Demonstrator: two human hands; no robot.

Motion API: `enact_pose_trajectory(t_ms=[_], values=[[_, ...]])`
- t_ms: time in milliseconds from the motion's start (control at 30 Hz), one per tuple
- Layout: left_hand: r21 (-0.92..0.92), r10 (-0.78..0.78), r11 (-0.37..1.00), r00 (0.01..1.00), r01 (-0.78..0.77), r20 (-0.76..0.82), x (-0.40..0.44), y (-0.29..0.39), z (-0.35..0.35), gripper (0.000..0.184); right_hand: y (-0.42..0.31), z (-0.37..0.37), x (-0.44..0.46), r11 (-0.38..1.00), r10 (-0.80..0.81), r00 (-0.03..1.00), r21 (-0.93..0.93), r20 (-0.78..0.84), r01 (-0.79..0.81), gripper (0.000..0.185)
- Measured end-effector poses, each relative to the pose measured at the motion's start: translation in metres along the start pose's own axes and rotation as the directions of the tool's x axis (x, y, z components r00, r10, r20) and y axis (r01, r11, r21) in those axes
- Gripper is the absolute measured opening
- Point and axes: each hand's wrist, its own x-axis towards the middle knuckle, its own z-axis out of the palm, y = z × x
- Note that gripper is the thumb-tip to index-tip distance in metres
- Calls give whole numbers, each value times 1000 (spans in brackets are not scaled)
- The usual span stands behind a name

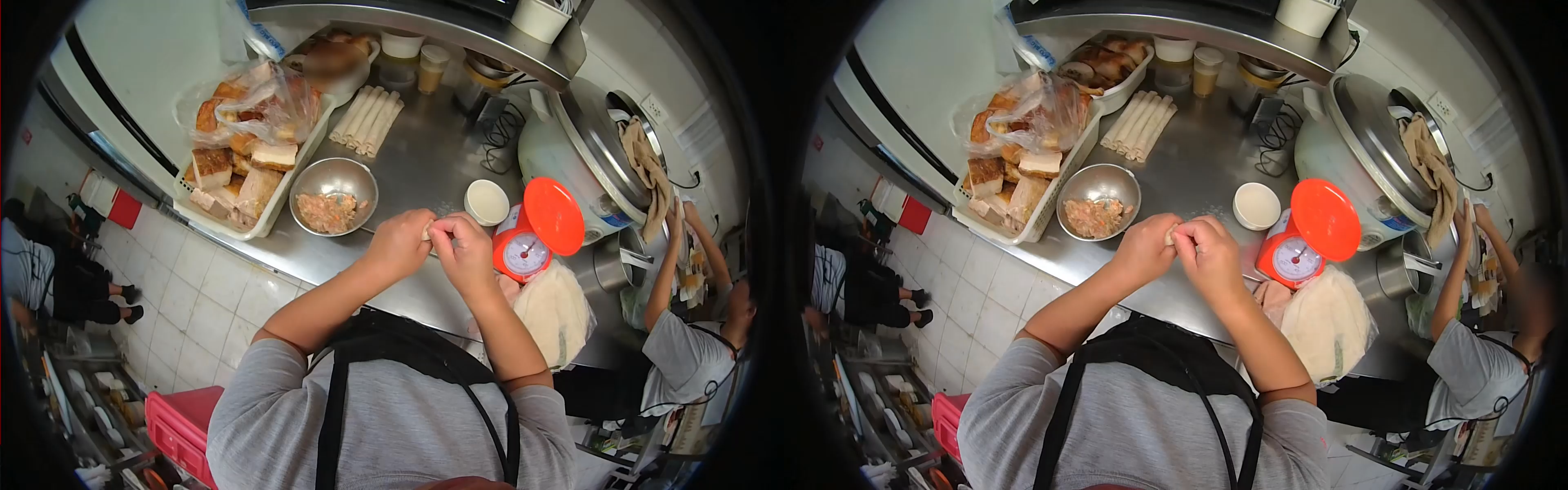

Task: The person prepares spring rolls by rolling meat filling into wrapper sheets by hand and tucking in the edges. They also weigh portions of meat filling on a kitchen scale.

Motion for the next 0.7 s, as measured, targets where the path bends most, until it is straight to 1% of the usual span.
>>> enact_pose_trajectory(t_ms=[67, 100, 167, 200, 300, 400, 500, 567, 600, 667, 700], values=[[-49, -34, 998, 999, 34, 15, 0, 2, 4, 15, 3, -13, 0, 985, -142, 987, -91, 76, 148, 19], [-93, -84, 992, 996, 87, 38, 0, 2, 6, 15, 4, -20, -1, 966, -209, 971, -132, 119, 224, 24], [-184, -184, 963, 979, 197, 86, 0, 5, 10, 15, -6, -34, -2, 939, -177, 963, -257, 204, 227, 29], [-196, -167, 964, 982, 181, 83, -1, 8, 13, 15, -8, -39, -4, 920, -156, 957, -317, 245, 231, 32], [-210, -128, 967, 989, 142, 80, -1, 18, 18, 15, -3, -46, -7, 876, -236, 944, -370, 229, 309, 34], [-203, -118, 970, 990, 131, 79, -1, 25, 27, 15, -2, -53, -6, 858, -239, 935, -394, 262, 330, 33], [-228, -115, 965, 990, 132, 87, -1, 30, 35, 15, 8, -58, -6, 872, -251, 929, -352, 271, 339, 30], [-252, -135, 954, 985, 159, 111, 0, 34, 37, 14, 16, -67, -4, 967, -125, 953, -182, 277, 180, 28], [-258, -175, 944, 976, 204, 131, 2, 35, 39, 14, 19, -70, -3, 991, -64, 955, -93, 290, 95, 27], [-270, -259, 916, 952, 296, 166, 5, 38, 43, 13, 14, -75, -2, 970, -109, 953, -179, 282, 163, 28], [-302, -247, 909, 955, 288, 166, 4, 39, 44, 14, 12, -76, -2, 956, -132, 951, -219, 278, 197, 29]])
